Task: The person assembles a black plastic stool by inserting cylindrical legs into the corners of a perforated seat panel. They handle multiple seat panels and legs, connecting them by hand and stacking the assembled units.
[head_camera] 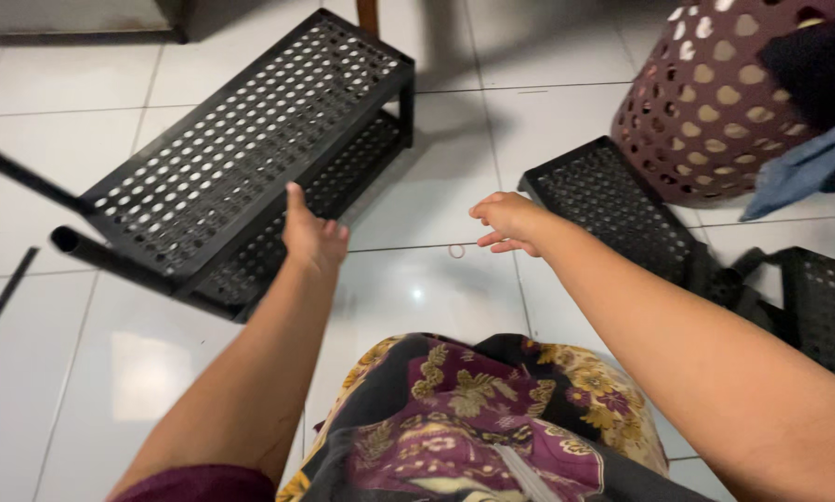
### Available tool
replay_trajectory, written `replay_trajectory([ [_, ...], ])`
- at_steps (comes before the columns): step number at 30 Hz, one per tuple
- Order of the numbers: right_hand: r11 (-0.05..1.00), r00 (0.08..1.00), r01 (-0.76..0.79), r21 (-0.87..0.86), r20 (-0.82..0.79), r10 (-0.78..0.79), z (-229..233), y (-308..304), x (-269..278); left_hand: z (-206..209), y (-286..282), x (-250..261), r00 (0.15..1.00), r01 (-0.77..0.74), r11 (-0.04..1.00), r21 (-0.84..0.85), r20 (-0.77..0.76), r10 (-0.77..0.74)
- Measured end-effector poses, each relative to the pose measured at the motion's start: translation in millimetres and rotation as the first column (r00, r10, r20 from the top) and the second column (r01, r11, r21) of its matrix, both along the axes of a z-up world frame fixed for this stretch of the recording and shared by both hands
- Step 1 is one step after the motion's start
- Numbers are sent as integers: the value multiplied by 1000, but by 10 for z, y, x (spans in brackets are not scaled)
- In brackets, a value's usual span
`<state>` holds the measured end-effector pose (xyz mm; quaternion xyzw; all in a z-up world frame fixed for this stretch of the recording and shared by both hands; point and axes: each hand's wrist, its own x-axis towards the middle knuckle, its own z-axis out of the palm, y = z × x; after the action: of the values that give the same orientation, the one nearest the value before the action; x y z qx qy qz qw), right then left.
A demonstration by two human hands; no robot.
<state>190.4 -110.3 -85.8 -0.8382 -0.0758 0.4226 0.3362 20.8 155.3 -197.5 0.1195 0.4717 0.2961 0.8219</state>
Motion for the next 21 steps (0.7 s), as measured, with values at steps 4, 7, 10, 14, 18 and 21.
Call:
replay_trajectory([
  [4, 996, 997, 80, 24, 5, -81, 10, -365, 233, -180, 825, 402, 974, -42, 999, -20, 223, 45],
  [7, 988, 989, 151, 31, -2, -151, -58, -574, 366, -268, 1000, 409, 990, -106, 989, -100, 78, 114],
  [10, 978, 979, 205, 32, -19, -204, -126, -670, 416, -210, 738, 227, 974, -211, 976, -55, -97, 205],
  [14, 985, 985, 172, 19, 30, -173, -141, -532, 318, 63, 210, -234, 900, -262, 963, 60, -345, 267],
  [18, 996, 985, 86, -14, 151, -83, -91, -317, 147, 266, -143, -602, 859, -58, 985, 163, -494, 132],
  [21, 999, 960, -27, -42, 278, 38, -96, -268, 21, 275, -282, -729, 852, 93, 971, 220, -522, 36],
])
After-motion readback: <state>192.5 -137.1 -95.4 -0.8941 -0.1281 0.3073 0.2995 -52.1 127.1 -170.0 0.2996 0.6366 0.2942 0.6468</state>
